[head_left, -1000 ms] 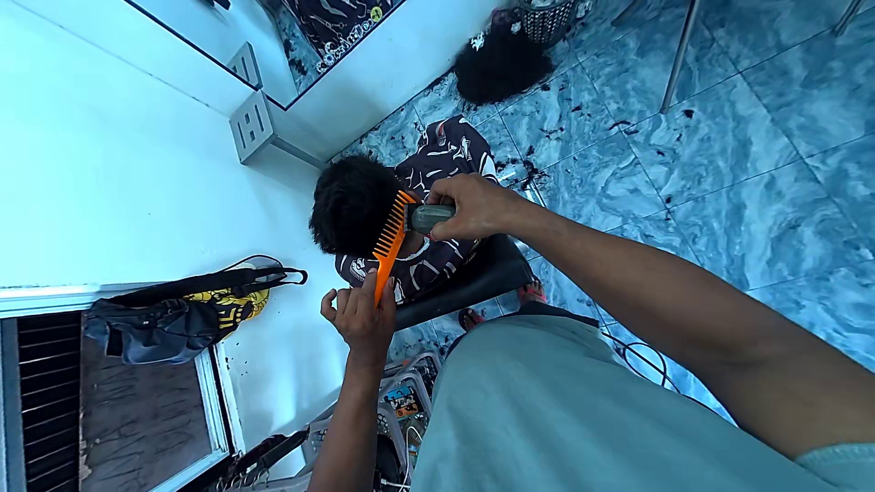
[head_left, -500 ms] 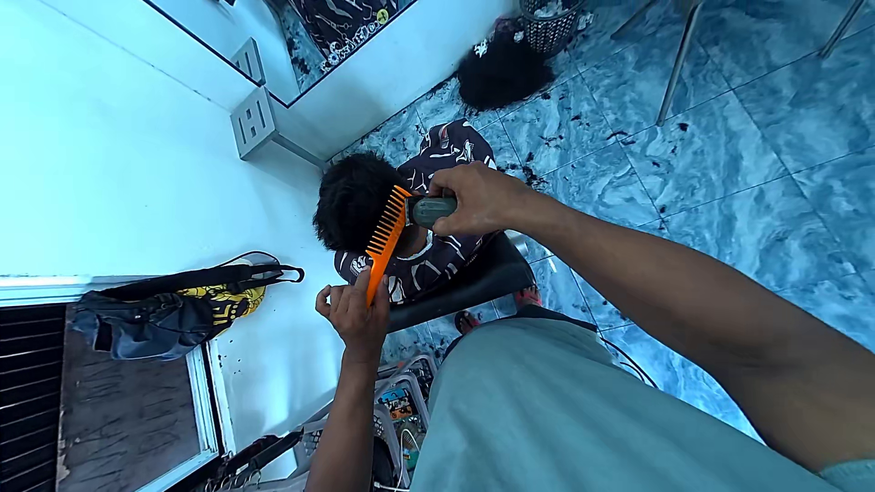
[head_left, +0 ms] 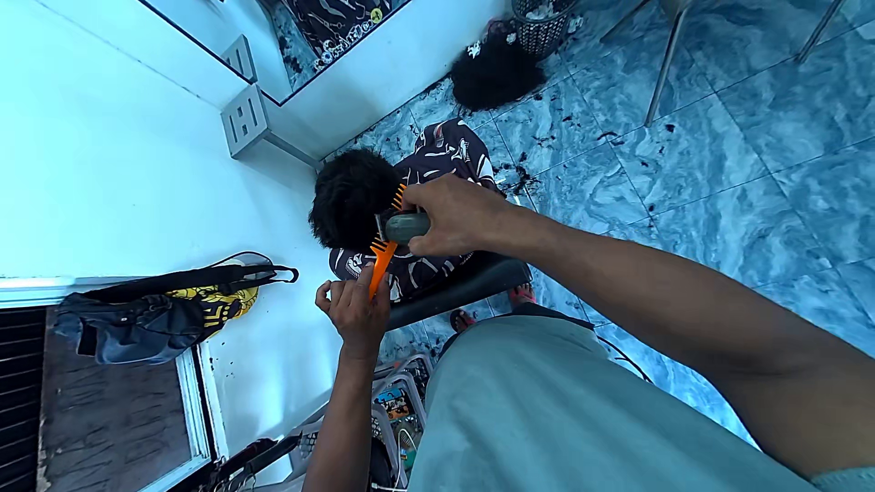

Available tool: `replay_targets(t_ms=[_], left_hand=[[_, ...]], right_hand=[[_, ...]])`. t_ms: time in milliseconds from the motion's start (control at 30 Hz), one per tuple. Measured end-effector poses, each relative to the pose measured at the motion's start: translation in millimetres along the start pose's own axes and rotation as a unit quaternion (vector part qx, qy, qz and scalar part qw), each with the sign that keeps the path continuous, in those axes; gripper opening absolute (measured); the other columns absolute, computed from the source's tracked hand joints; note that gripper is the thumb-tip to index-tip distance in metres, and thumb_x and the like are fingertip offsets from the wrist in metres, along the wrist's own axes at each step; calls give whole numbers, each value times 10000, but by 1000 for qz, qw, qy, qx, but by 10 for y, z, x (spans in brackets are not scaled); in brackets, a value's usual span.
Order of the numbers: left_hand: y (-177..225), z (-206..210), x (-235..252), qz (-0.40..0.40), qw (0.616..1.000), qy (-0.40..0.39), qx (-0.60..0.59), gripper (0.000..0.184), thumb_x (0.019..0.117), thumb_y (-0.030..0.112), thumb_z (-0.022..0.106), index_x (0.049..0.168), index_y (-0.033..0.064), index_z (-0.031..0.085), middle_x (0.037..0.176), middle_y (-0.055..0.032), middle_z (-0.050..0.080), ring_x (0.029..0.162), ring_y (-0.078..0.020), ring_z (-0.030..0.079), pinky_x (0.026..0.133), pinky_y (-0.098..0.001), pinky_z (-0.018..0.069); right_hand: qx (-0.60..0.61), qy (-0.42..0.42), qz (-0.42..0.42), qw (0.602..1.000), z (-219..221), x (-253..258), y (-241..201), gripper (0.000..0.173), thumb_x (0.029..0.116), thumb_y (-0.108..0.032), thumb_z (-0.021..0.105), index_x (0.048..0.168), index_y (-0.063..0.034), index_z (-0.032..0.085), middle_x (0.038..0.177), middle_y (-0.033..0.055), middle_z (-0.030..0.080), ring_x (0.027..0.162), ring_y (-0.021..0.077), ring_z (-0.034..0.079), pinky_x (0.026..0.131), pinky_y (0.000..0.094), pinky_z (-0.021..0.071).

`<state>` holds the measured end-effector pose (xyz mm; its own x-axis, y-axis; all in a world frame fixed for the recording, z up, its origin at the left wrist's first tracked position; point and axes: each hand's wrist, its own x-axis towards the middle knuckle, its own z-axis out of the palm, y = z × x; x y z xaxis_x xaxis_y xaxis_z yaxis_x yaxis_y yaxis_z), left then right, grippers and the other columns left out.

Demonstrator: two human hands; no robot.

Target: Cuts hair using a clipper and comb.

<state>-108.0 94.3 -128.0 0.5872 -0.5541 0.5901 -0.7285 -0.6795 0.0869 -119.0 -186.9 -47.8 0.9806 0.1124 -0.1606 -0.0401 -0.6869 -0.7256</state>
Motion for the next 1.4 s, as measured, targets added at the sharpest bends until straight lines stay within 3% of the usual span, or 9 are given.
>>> replay_targets(t_ms=[100, 400, 600, 767, 967, 1067, 1133, 1233, 1400], left_hand=[[-52, 60, -219, 4, 993, -116, -28, 268, 946, 347, 697, 1116, 157, 782, 818, -24, 737, 794, -198, 672, 1004, -510, 434], [61, 63, -123, -14, 999, 42, -15, 262, 922, 281, 757, 1079, 72, 774, 715, -45, 664, 696, -185, 592, 936, -439, 422], [37, 59, -117, -3, 999, 50, -9, 257, 927, 269, 753, 1094, 75, 773, 717, -48, 662, 702, -191, 593, 940, -440, 421], [-5, 90, -307, -2, 999, -46, -28, 255, 946, 306, 712, 1105, 121, 786, 761, -39, 707, 735, -183, 632, 933, -445, 441], [8, 66, -214, -8, 999, 33, -28, 264, 925, 278, 756, 1092, 74, 768, 765, -61, 693, 734, -195, 622, 942, -440, 440], [-39, 30, -238, 20, 997, -54, -58, 248, 938, 299, 730, 1090, 108, 770, 799, -48, 720, 771, -196, 652, 975, -476, 446], [-94, 30, -283, 30, 991, -110, -68, 250, 947, 330, 706, 1104, 150, 782, 806, -22, 724, 792, -182, 664, 1000, -491, 441], [-120, -9, -157, -18, 994, -65, -92, 274, 942, 306, 718, 1108, 94, 770, 813, -73, 725, 775, -222, 663, 978, -523, 457], [-124, -31, 61, -45, 994, 38, -97, 292, 916, 261, 773, 1145, 79, 760, 792, -60, 680, 763, -200, 600, 971, -478, 412]], right_hand=[[32, -2, 47, 998, 47, -80, 276, 396, 812, -376, 790, 1119, -153, 676, 891, 54, 683, 819, 239, 674, 693, 512, 552], [89, 10, 78, 993, 143, 9, 616, 412, 788, -365, 829, 1109, -151, 687, 896, 46, 698, 799, 220, 680, 697, 502, 567], [111, 13, 35, 993, 122, 45, 444, 425, 781, -373, 853, 1111, -160, 690, 912, 34, 704, 815, 197, 683, 720, 478, 573], [104, 6, 48, 993, 211, -26, 618, 420, 786, -354, 843, 1105, -130, 686, 875, 52, 687, 778, 211, 667, 694, 482, 561], [135, 11, 40, 990, 206, -28, 624, 447, 782, -354, 856, 1122, -116, 690, 908, 58, 701, 801, 211, 675, 724, 480, 568], [210, 17, 6, 978, 141, -28, 538, 416, 772, -281, 879, 1093, -97, 689, 894, 55, 713, 763, 167, 683, 707, 405, 586], [145, 5, 27, 989, 37, -41, 571, 426, 787, -312, 854, 1117, -100, 687, 906, 70, 701, 783, 209, 677, 712, 468, 577], [63, -4, 70, 996, -119, -39, 637, 437, 798, -346, 845, 1120, -92, 693, 877, 95, 686, 779, 265, 666, 704, 545, 553], [6, 5, 57, 998, -285, 68, 374, 431, 790, -379, 830, 1126, -140, 701, 899, 53, 703, 803, 224, 681, 719, 519, 566]])
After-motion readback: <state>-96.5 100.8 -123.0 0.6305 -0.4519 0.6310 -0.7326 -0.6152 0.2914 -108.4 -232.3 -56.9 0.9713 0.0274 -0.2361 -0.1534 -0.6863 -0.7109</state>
